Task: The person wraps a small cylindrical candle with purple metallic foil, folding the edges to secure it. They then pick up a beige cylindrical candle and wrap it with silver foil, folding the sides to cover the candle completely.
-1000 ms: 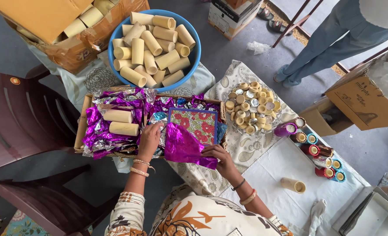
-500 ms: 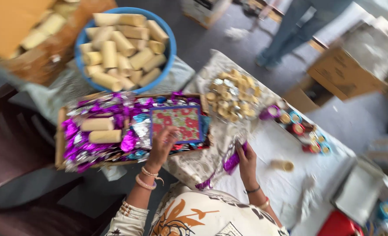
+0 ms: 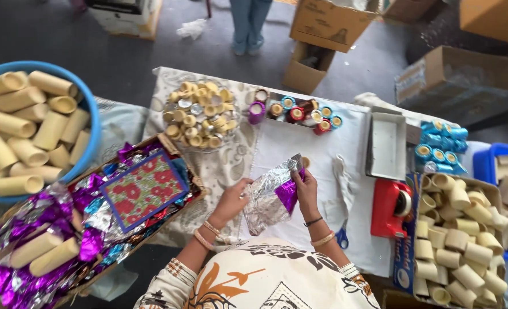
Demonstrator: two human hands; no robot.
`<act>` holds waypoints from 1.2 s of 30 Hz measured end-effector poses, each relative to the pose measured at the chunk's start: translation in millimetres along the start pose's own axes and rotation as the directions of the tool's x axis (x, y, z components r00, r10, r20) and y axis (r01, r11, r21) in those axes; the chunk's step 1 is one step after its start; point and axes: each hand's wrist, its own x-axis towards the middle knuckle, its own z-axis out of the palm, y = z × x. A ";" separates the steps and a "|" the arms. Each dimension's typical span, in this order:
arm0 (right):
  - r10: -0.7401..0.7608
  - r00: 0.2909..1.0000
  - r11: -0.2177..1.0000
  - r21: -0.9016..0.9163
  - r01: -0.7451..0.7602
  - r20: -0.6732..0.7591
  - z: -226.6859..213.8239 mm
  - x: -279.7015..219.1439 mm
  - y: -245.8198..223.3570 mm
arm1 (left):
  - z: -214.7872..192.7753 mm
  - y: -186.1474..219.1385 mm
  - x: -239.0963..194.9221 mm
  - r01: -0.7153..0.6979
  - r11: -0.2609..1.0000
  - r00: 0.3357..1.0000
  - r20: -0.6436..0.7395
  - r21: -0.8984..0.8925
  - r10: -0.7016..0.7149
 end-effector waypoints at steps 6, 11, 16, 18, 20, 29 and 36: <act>0.034 0.999 0.997 0.072 -0.035 0.011 -44.5 -3.4 -5.2 | 28.2 -50.9 40.3 -0.035 0.929 0.997 -0.072 -0.368 0.009; 0.081 0.996 0.994 0.079 -0.077 -0.045 -78.0 6.8 20.1 | 45.9 -85.0 57.5 0.081 0.848 0.991 -0.047 -0.524 -0.123; 0.079 0.996 0.991 0.108 -0.075 -0.035 -92.9 14.0 29.7 | 48.7 -107.9 61.2 0.103 0.767 0.980 -0.065 -0.633 -0.186; 0.019 0.998 0.996 0.088 -0.014 -0.065 -93.6 16.8 25.2 | 44.7 -103.4 57.9 0.091 0.732 0.973 -0.094 -0.676 -0.208; -0.083 0.986 0.994 -0.086 0.071 -0.146 -87.3 9.5 2.7 | 37.5 -87.4 52.2 0.089 0.731 0.970 -0.106 -0.676 -0.217; -0.347 0.619 0.404 -0.483 0.777 0.705 -44.4 -45.2 -42.6 | 30.7 -75.0 26.6 0.049 0.585 0.954 -0.135 -0.810 -0.267; -0.197 0.565 0.261 -0.513 0.818 0.801 -14.9 -66.6 -30.4 | 8.8 -19.1 -5.0 0.067 0.405 0.951 -0.064 -0.912 -0.303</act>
